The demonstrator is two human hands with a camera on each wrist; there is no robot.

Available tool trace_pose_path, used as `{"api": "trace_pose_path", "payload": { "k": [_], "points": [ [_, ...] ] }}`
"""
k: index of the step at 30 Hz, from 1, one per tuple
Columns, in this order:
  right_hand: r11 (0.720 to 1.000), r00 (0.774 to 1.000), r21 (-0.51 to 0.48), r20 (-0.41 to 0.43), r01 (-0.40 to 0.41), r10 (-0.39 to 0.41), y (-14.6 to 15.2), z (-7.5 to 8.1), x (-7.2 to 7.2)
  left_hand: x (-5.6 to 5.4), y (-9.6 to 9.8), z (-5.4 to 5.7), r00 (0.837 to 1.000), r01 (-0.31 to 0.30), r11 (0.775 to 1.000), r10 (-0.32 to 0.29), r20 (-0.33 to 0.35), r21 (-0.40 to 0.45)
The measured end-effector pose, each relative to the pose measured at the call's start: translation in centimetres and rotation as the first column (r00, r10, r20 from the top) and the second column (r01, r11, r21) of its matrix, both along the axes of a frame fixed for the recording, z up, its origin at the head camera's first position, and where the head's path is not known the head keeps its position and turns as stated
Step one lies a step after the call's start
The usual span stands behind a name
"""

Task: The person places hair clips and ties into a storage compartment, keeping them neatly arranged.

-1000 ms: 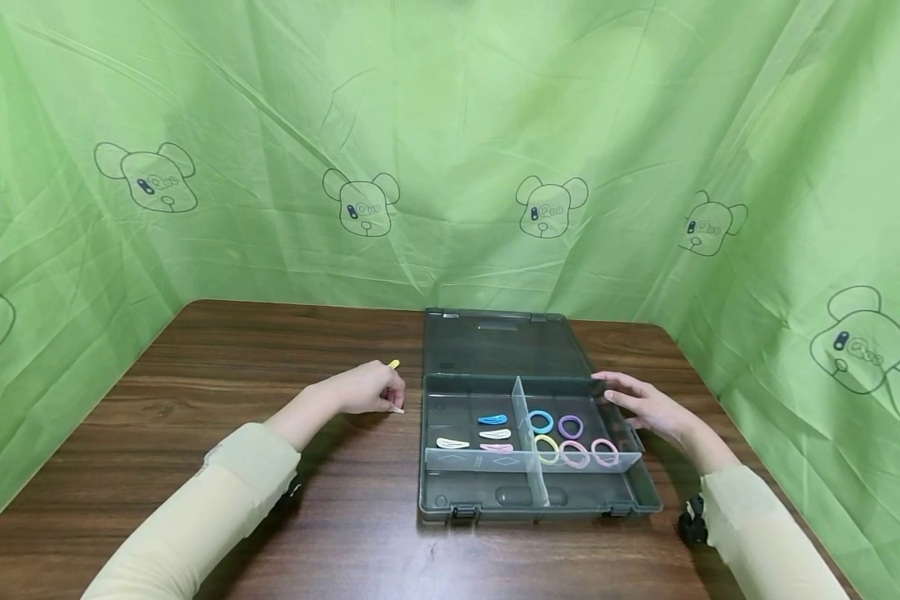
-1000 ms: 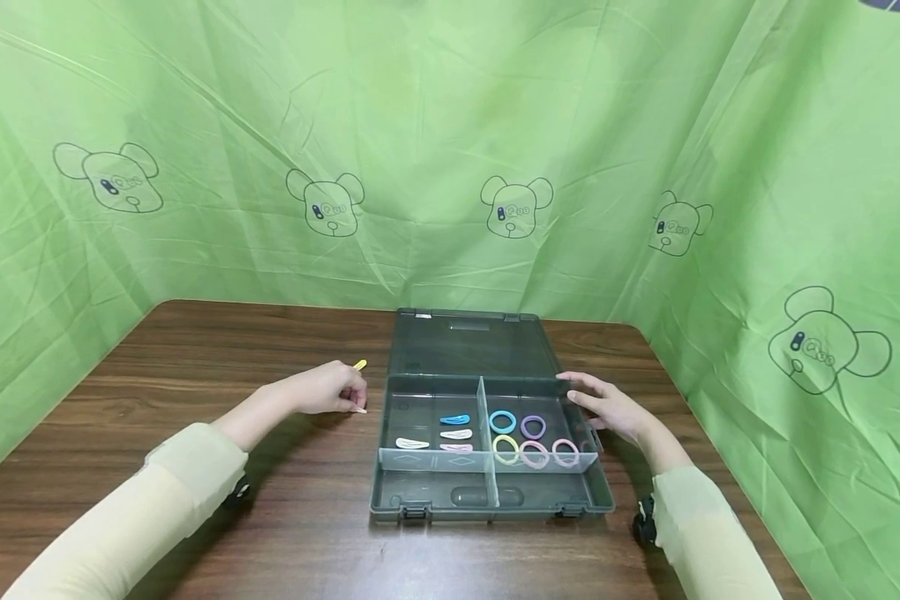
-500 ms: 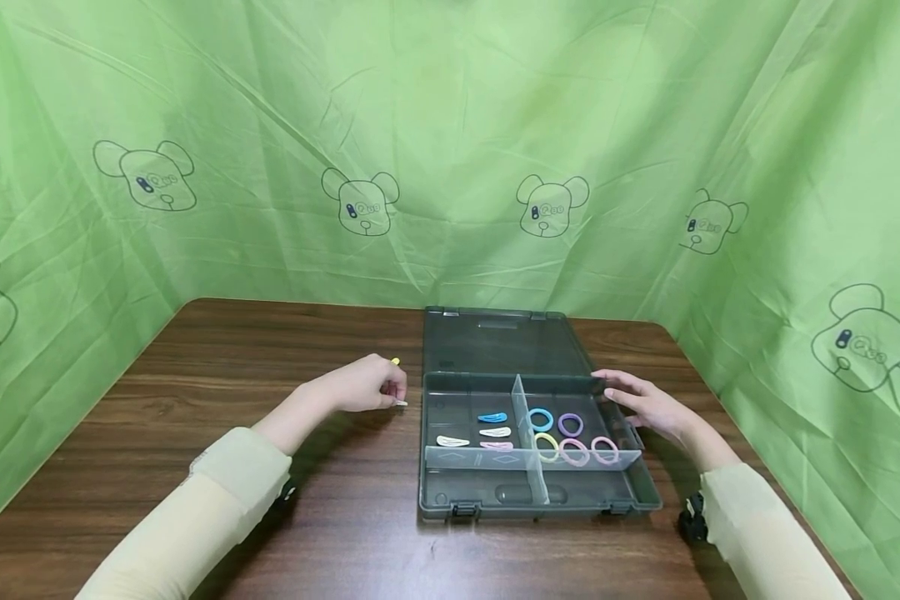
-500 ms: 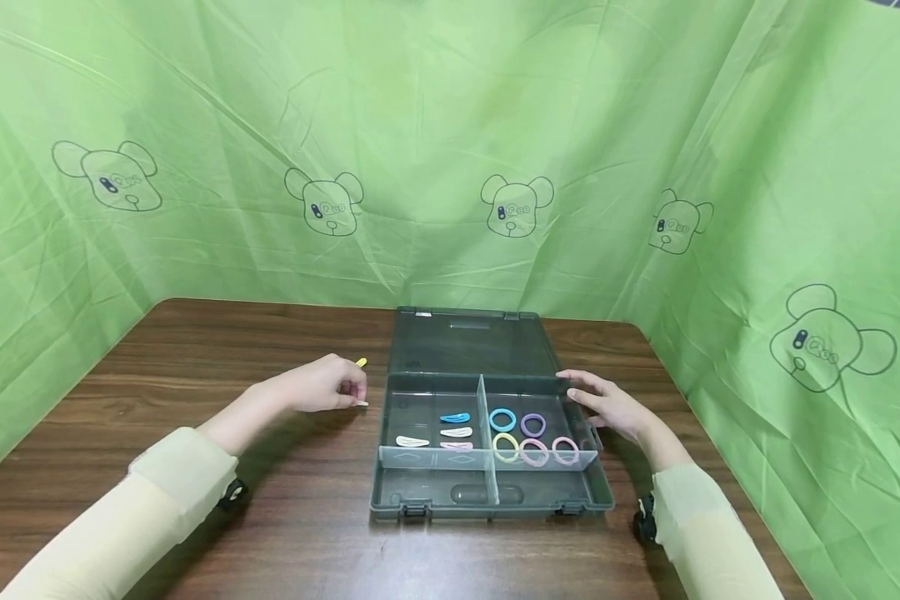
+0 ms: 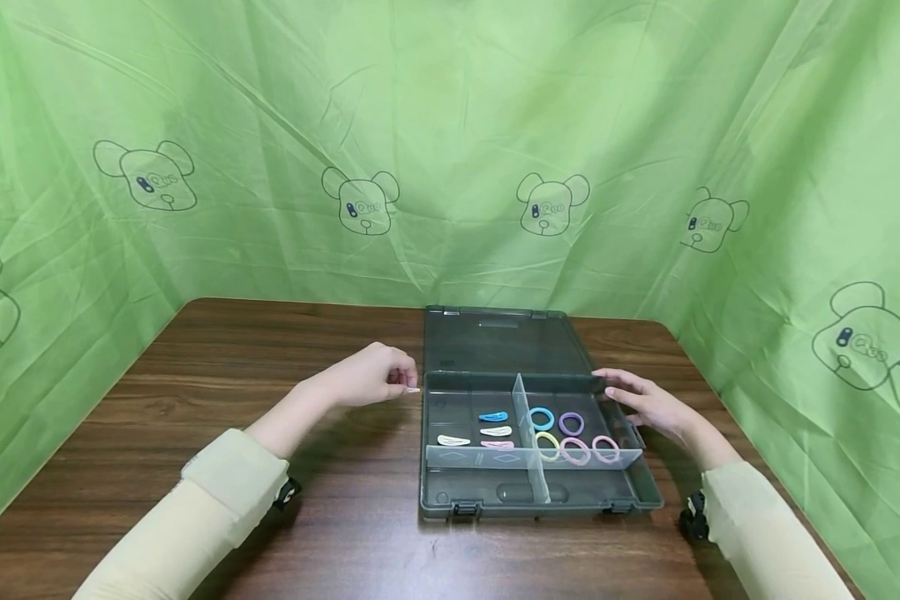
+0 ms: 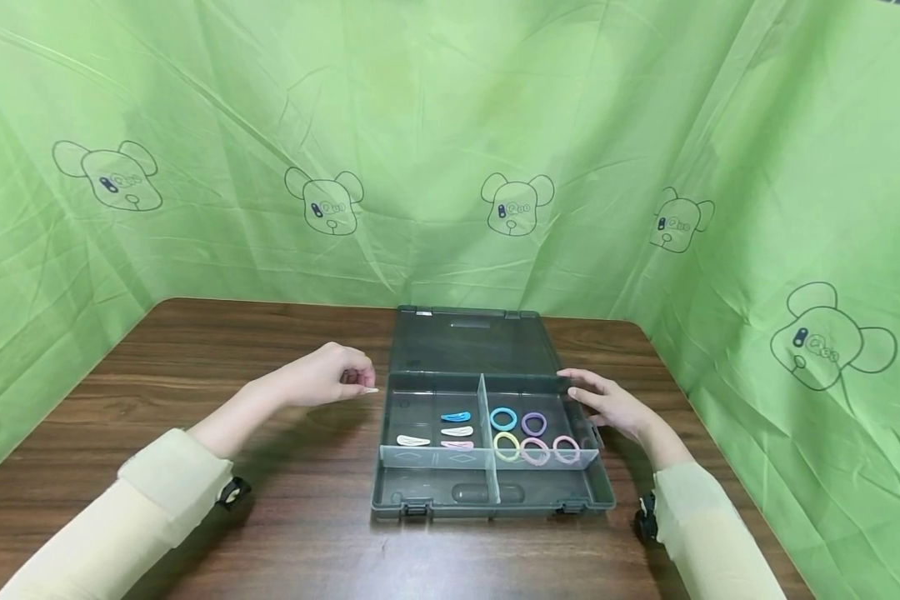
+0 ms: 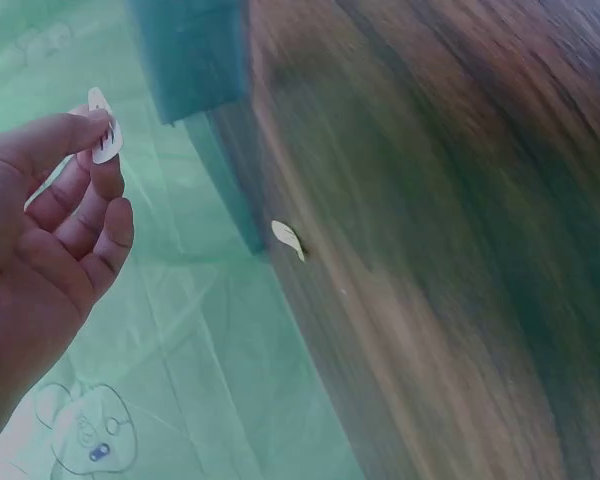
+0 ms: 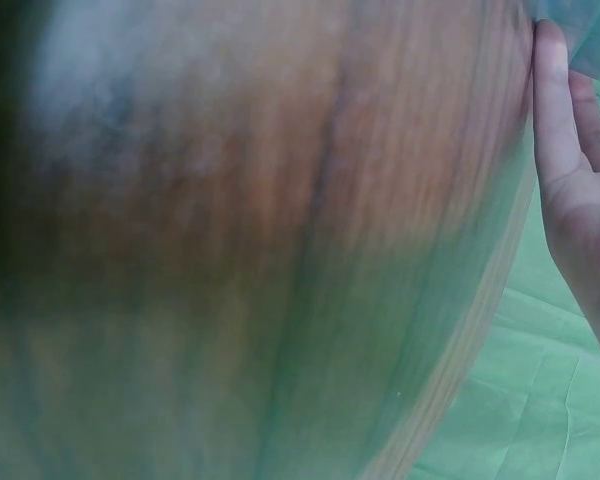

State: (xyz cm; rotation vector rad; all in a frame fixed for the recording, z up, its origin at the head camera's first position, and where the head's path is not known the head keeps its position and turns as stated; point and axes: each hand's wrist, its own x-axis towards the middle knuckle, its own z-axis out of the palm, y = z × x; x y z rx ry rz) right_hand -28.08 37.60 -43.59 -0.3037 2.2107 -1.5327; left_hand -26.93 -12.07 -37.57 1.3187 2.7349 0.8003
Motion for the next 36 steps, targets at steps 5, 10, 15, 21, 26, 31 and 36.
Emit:
{"api": "trace_pose_path", "payload": {
  "k": [5, 10, 15, 21, 26, 31, 36],
  "points": [
    [1.0, 1.0, -0.002, -0.001, -0.004, 0.004, 0.1, 0.0, 0.0, 0.6, 1.1, 0.5, 1.0, -0.025, 0.999, 0.025, 0.004, 0.022],
    [1.0, 1.0, -0.001, -0.001, -0.006, 0.006, 0.2, 0.1, 0.0, 0.8, 2.3, 0.5, 1.0, -0.019, 0.999, 0.02, -0.018, 0.04],
    [1.0, 1.0, -0.003, 0.007, -0.001, 0.001, 0.2, 0.2, 0.2, 1.0, 3.3, 0.4, 0.999, 0.007, 0.999, -0.005, -0.038, 0.048],
    [1.0, 1.0, 0.002, 0.006, -0.003, 0.003, 0.2, 0.2, 0.3, 1.2, 4.7, 0.0, 0.999, 0.034, 0.999, -0.033, -0.041, 0.037],
    [1.0, 1.0, 0.001, 0.005, -0.012, 0.012, 0.3, 0.2, 0.2, 1.3, 5.7, -0.6, 0.997, 0.052, 0.999, -0.052, -0.057, -0.005],
    [1.0, 1.0, 0.002, 0.001, -0.015, 0.015, 0.3, 0.0, 0.1, 1.1, 6.7, -1.4, 0.996, 0.06, 0.997, -0.062, -0.056, -0.047],
    [1.0, 1.0, -0.006, -0.002, -0.014, 0.014, 0.4, -0.1, -0.1, 0.8, 7.4, -2.2, 0.996, 0.075, 0.994, -0.077, -0.032, -0.076]
  ]
}}
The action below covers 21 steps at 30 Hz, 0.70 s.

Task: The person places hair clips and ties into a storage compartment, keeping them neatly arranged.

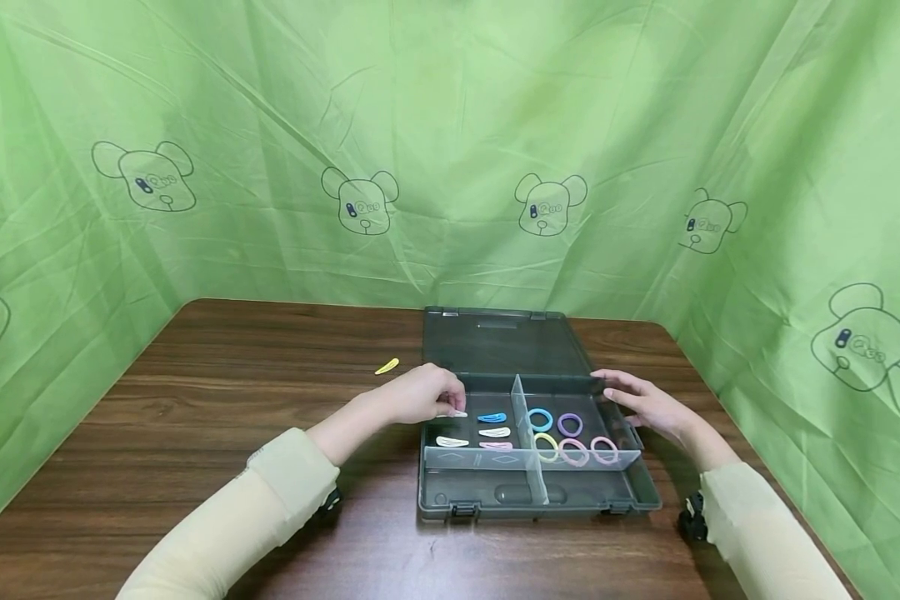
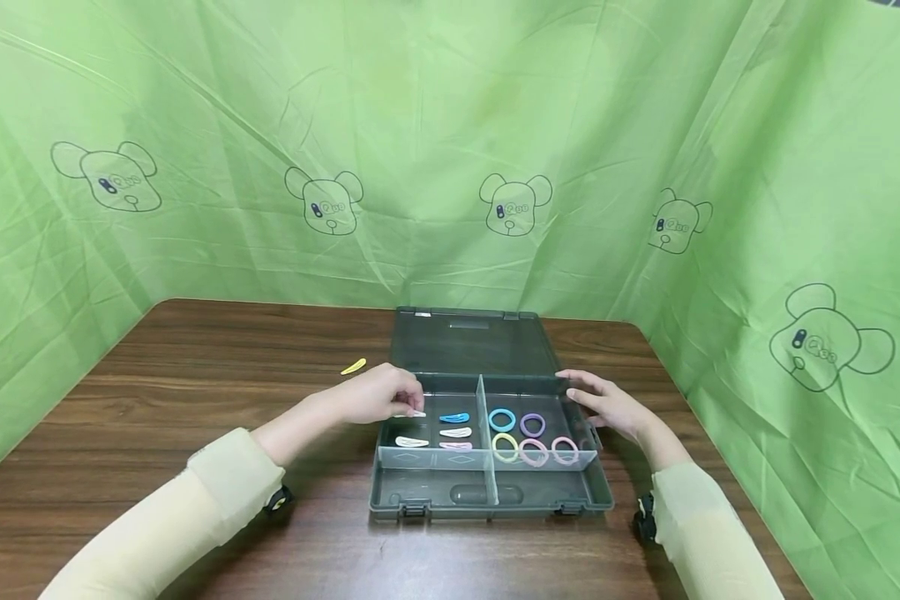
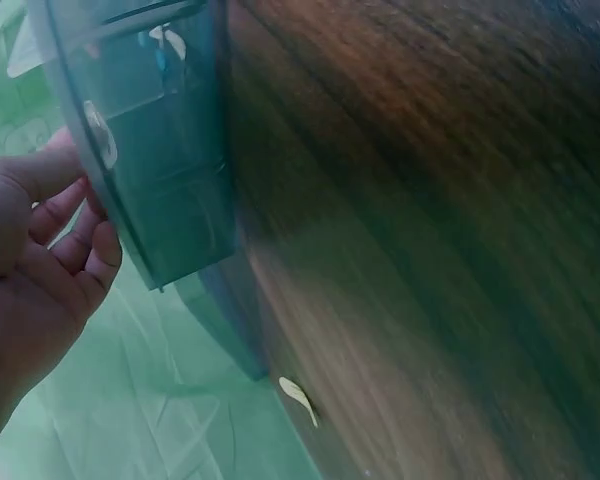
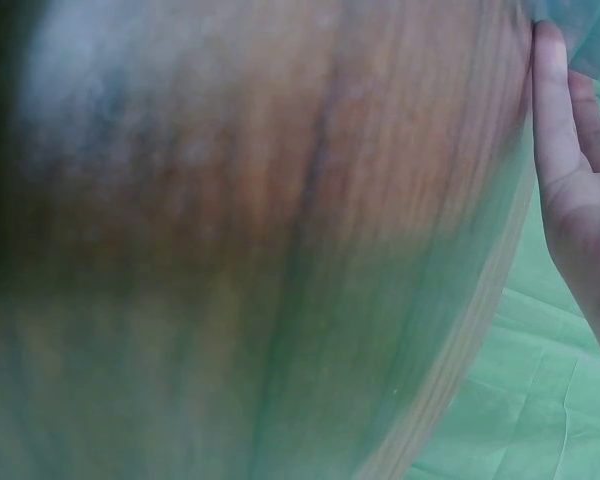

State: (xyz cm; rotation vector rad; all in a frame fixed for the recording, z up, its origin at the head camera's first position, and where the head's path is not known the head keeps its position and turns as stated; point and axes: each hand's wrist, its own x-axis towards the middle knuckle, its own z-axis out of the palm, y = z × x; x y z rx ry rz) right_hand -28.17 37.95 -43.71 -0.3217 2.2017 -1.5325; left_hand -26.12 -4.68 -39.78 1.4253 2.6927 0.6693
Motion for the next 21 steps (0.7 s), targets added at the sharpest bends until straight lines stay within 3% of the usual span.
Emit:
{"api": "trace_pose_path", "payload": {
  "k": [12, 21],
  "points": [
    [1.0, 1.0, 0.001, -0.005, -0.005, 0.005, 0.0, 0.0, 0.1, -0.7, 0.9, -1.1, 0.998, 0.024, 0.997, -0.019, 0.064, -0.074],
    [1.0, 1.0, 0.001, -0.002, -0.004, 0.004, 0.0, 0.1, 0.2, -0.4, 1.1, -1.1, 0.997, 0.028, 0.992, -0.019, 0.073, -0.126]
  ]
}}
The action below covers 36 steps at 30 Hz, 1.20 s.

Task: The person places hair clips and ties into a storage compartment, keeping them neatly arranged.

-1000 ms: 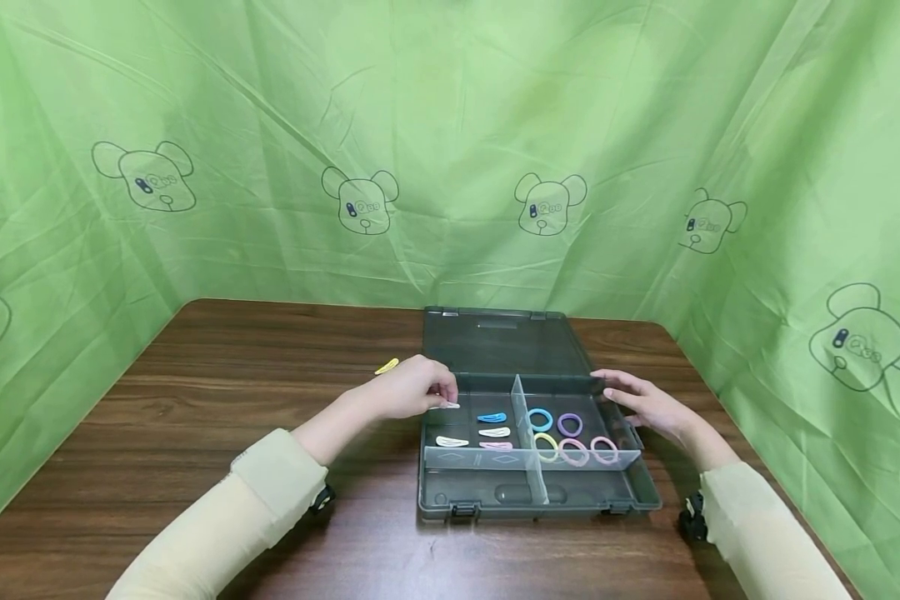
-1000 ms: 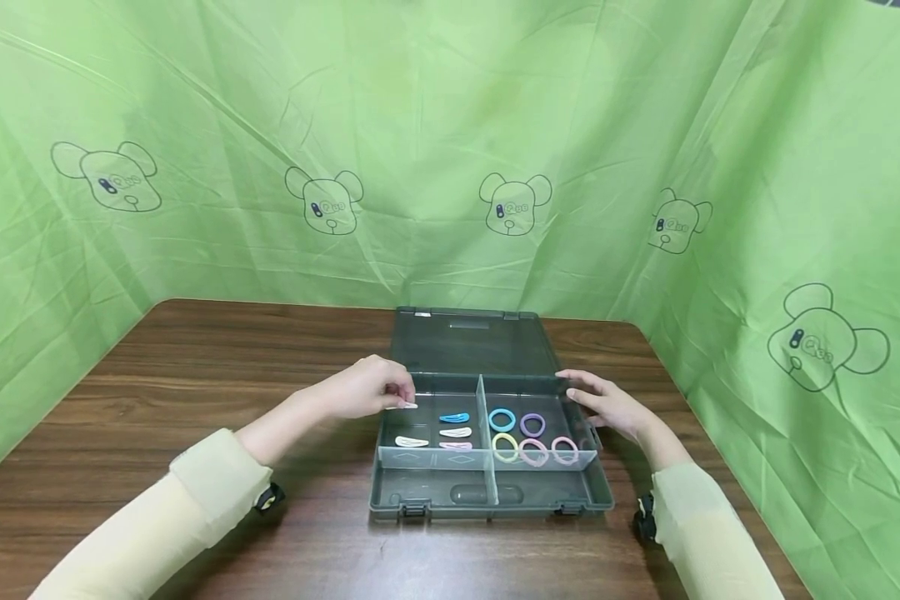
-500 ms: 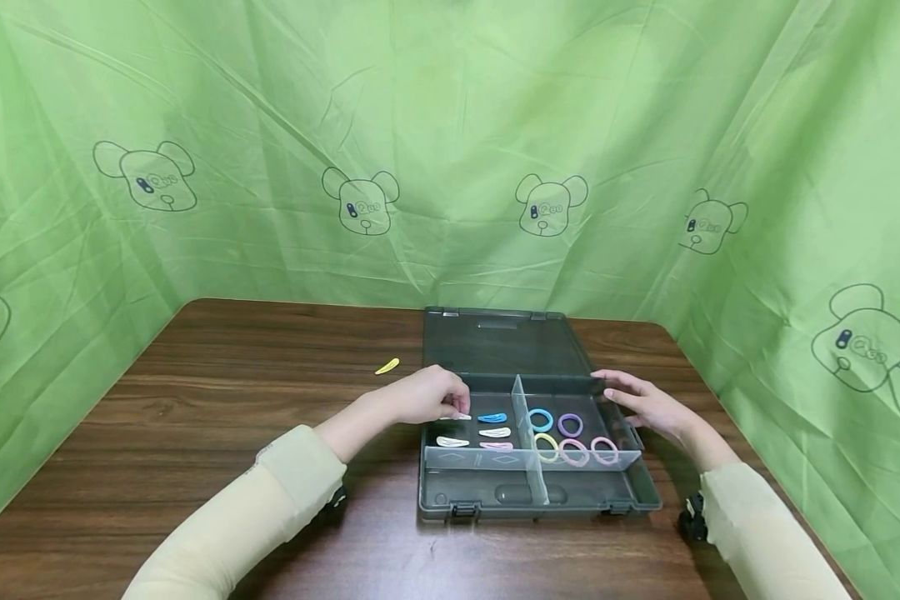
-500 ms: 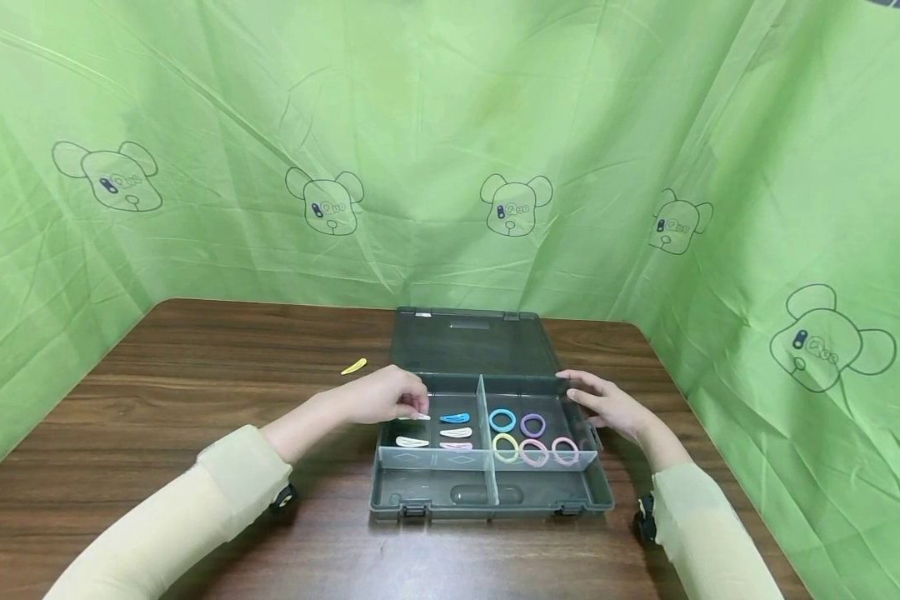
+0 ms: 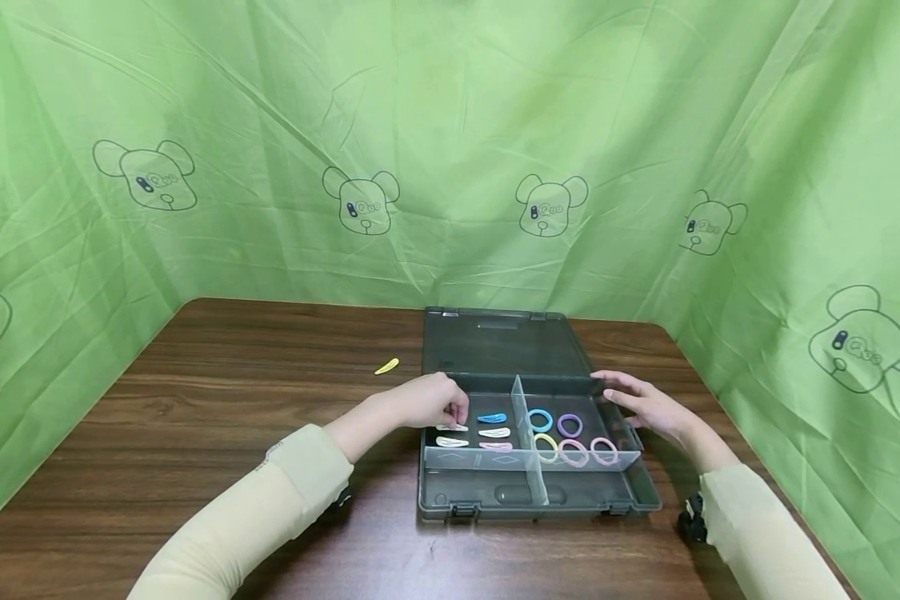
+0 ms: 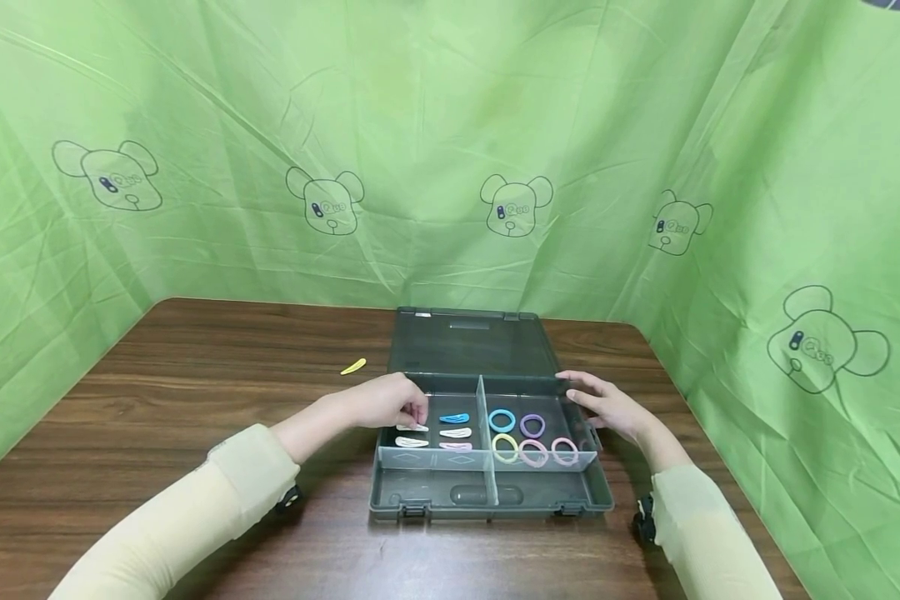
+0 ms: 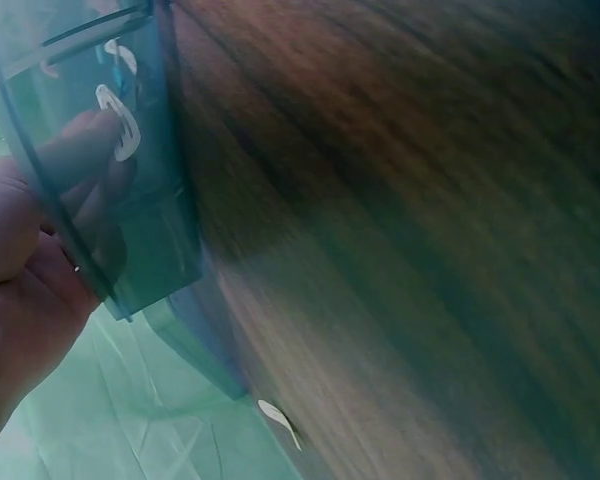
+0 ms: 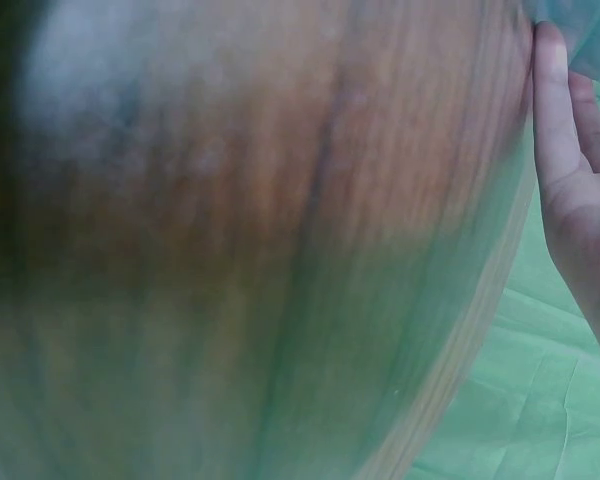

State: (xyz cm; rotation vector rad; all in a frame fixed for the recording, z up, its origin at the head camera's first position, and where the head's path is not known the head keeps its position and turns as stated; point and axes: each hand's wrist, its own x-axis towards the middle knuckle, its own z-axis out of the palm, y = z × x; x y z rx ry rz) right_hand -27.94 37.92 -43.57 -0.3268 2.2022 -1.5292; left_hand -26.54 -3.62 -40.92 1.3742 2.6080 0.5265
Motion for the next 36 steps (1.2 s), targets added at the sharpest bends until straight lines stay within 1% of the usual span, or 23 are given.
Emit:
{"api": "trace_pose_path", "payload": {
  "k": [11, 16, 23, 29, 33, 36],
  "points": [
    [1.0, 1.0, -0.006, 0.0, -0.005, 0.005, -0.09, 0.05, 0.09, 0.5, 0.28, 0.24, 0.999, -0.033, 0.998, 0.033, -0.007, -0.057],
    [1.0, 1.0, -0.008, -0.001, -0.002, 0.002, -0.11, 0.17, 0.15, 0.39, 0.44, 0.2, 0.999, -0.047, 0.995, 0.045, -0.026, -0.086],
    [1.0, 1.0, -0.007, 0.004, 0.0, 0.0, -0.17, 0.2, 0.14, 0.23, 0.53, -0.17, 0.997, -0.076, 0.99, 0.072, -0.04, -0.118],
    [1.0, 1.0, -0.005, 0.006, 0.003, -0.003, -0.17, 0.23, 0.1, 0.11, 0.54, -0.39, 0.996, -0.079, 0.99, 0.074, -0.049, -0.113],
    [1.0, 1.0, -0.012, 0.01, 0.003, -0.003, -0.15, 0.16, 0.06, 0.14, 0.45, -0.38, 0.997, -0.073, 0.992, 0.069, -0.037, -0.099],
    [1.0, 1.0, -0.011, 0.005, -0.001, 0.001, -0.08, 0.0, 0.02, 0.22, 0.36, -0.35, 0.998, -0.067, 0.995, 0.065, -0.027, -0.071]
  ]
}}
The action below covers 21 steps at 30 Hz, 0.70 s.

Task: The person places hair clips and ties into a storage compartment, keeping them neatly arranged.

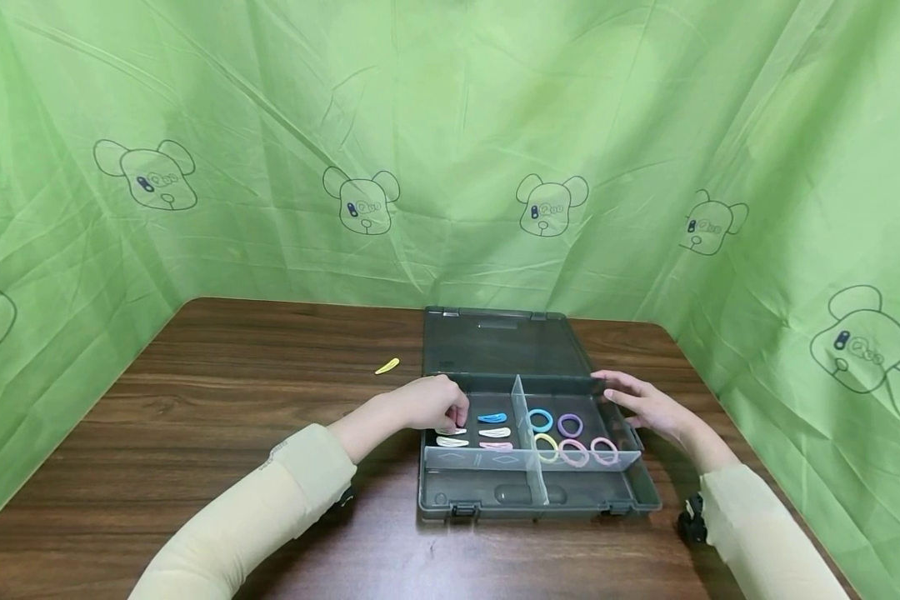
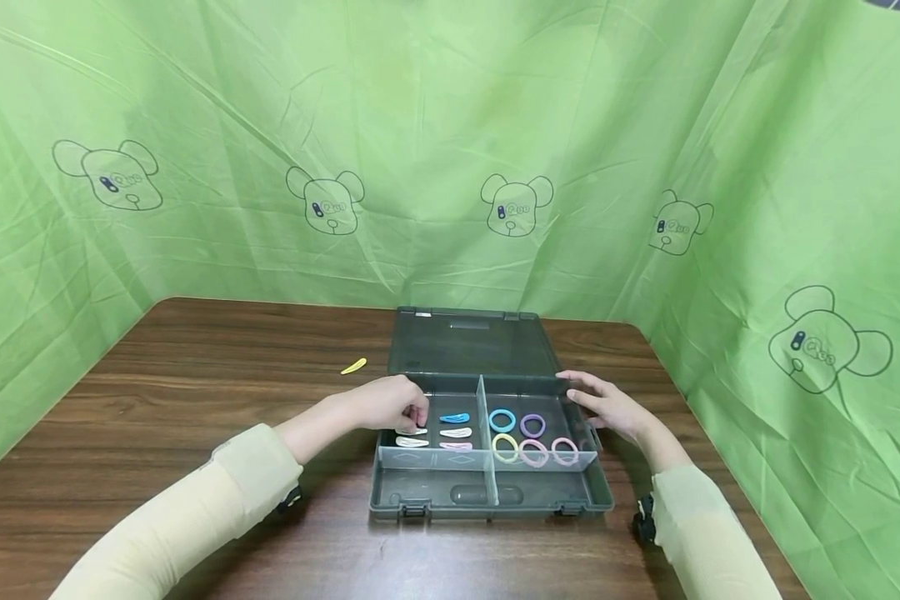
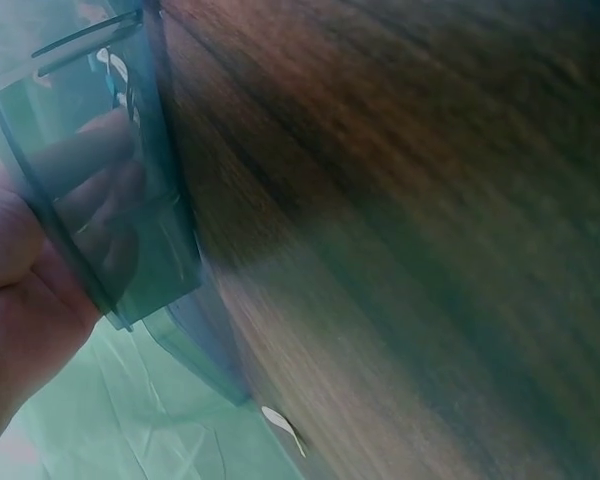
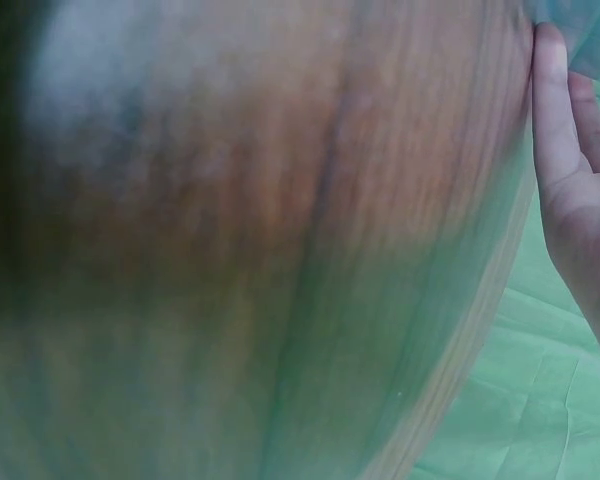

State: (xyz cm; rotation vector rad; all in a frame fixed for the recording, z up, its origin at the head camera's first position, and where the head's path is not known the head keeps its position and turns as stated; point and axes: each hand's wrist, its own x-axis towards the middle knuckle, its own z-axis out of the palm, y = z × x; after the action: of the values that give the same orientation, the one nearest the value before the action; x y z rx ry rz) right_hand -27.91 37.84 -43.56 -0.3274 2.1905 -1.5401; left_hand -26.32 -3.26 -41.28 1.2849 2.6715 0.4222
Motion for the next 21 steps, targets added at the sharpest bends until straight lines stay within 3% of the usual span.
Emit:
{"api": "trace_pose_path", "payload": {
  "k": [10, 21],
  "points": [
    [1.0, 1.0, 0.008, -0.018, -0.01, 0.01, 0.1, -0.2, -0.1, 0.6, -0.6, 1.1, 1.0, 0.022, 0.998, -0.021, -0.013, 0.057],
    [1.0, 1.0, 0.018, -0.021, -0.003, 0.003, 0.1, -0.2, 0.0, 0.7, -2.2, 2.5, 0.997, 0.013, 0.991, -0.003, -0.076, 0.134]
  ]
}}
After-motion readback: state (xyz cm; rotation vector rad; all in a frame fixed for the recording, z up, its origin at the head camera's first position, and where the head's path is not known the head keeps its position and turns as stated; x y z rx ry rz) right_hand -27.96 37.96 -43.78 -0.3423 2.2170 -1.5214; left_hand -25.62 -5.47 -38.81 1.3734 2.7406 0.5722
